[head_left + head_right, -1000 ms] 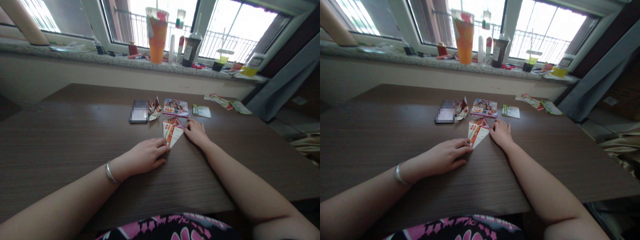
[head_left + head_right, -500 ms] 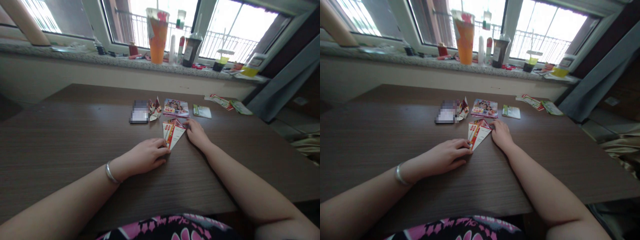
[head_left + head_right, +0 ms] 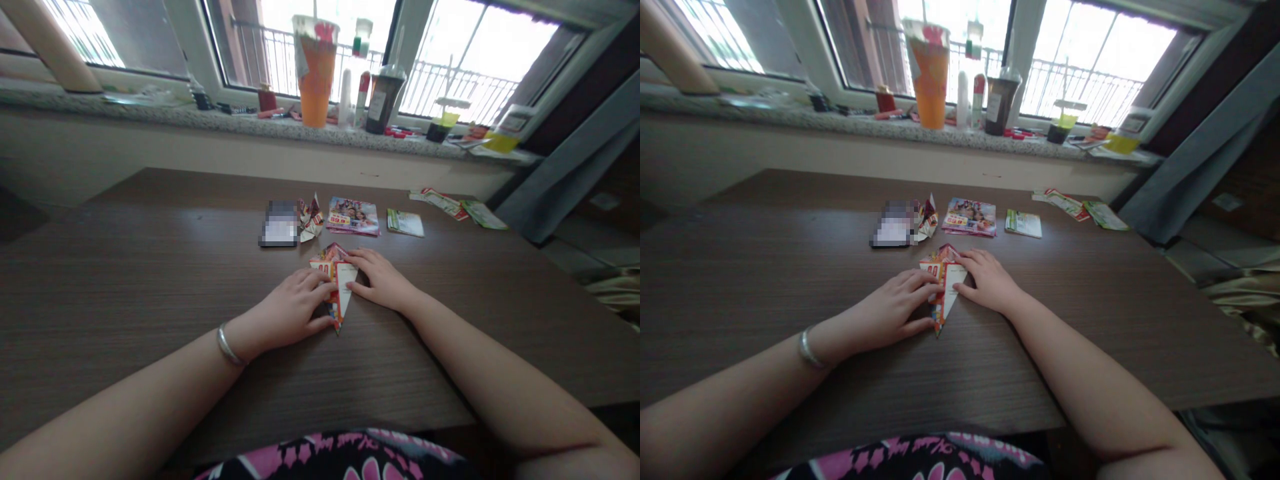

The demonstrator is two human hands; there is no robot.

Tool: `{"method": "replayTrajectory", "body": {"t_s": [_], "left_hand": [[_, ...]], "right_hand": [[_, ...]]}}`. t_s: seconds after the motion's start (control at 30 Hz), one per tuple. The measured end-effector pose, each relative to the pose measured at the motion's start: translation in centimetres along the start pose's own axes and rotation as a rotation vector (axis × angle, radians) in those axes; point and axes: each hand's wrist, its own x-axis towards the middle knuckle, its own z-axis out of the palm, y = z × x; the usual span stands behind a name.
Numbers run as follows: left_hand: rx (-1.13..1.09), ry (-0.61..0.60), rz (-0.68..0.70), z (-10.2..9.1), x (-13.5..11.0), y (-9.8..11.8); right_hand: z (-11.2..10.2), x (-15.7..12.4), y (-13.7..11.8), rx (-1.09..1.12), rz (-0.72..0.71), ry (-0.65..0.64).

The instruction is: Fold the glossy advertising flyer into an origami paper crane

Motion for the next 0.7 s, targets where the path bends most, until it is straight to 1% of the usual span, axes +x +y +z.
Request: {"method": "replayTrajectory", "body": {"t_s": [0.1,0.17,0.23,0.37,0.5,0.7], "left_hand": [[0.062,-0.044,-0.084,0.8,-0.2,-0.4],[0.088,-0.089,-0.107,1.1,-0.2,-0.6],[0.1,-0.107,-0.123,1.3,-0.3,-0.6],[0.113,-0.088,-0.151,1.3,-0.4,-0.6],[0.12,-0.098,-0.178,0.8,-0.4,-0.2],[0.106,-0.09,-0.182,0.4,-0.4,0.1]], "right_hand": [[0.1,-0.1,0.0,0.001,0.014,-0.019],[0.2,-0.2,0.0,0.006,0.016,-0.024],[0.3,-0.2,0.0,0.011,0.01,-0.023],[0.4,-0.5,0.0,0.014,-0.002,-0.018],[0.1,-0.8,-0.2,0.024,-0.011,-0.007],[-0.2,-1.0,-0.2,0.049,-0.019,0.0]]}}
